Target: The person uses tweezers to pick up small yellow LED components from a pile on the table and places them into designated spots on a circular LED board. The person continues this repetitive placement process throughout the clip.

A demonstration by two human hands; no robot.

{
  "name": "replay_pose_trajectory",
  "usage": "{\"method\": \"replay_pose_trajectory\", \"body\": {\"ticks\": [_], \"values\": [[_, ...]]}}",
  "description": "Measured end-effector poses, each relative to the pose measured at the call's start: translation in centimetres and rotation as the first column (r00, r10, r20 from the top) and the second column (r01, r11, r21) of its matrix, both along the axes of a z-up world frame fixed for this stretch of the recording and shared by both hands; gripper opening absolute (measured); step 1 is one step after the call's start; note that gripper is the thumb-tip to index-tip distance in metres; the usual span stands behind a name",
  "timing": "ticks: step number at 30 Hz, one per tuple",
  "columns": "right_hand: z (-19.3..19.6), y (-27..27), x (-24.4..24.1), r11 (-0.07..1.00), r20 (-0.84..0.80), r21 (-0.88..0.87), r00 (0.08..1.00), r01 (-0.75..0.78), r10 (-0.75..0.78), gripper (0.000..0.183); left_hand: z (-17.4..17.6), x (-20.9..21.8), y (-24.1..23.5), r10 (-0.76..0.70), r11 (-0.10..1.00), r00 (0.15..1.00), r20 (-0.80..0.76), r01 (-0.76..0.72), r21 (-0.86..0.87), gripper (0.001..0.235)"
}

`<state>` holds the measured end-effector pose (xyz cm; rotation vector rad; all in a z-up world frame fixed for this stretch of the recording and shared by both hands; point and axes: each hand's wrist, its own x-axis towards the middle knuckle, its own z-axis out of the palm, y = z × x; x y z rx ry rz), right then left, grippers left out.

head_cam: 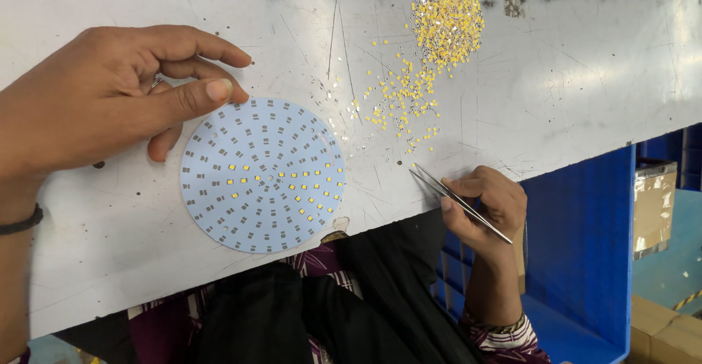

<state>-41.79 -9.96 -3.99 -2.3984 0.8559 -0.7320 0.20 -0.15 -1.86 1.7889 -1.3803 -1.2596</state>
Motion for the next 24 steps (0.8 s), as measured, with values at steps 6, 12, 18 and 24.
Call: {"method": "replay_pose_trajectory", "body": {"ticks": [6,12,18,24], "values": [[0.0,0.1,0.2,0.999,0.036,0.01,0.999,0.034,-0.035,0.015,-0.2,0.1,0.0,-0.008,0.999,1.0,-0.025,0.007,-0.038,0.049],[0.3,0.7,0.4,0.999,0.009,-0.043,0.999,0.034,-0.033,0.017,0.2,0.1,0.2,-0.016,0.996,1.0,-0.024,0.014,-0.09,0.047],[-0.4,6.1,3.2,0.992,0.127,-0.116,0.99,-0.053,0.068,0.021,0.3,0.6,0.6,-0.089,0.979,0.988,-0.129,0.063,-0.194,0.051],[-1.2,8.8,6.5,0.967,0.127,-0.137,0.964,-0.217,0.234,0.016,0.8,0.2,0.7,-0.069,0.976,0.991,-0.112,0.043,-0.213,0.048]]}}
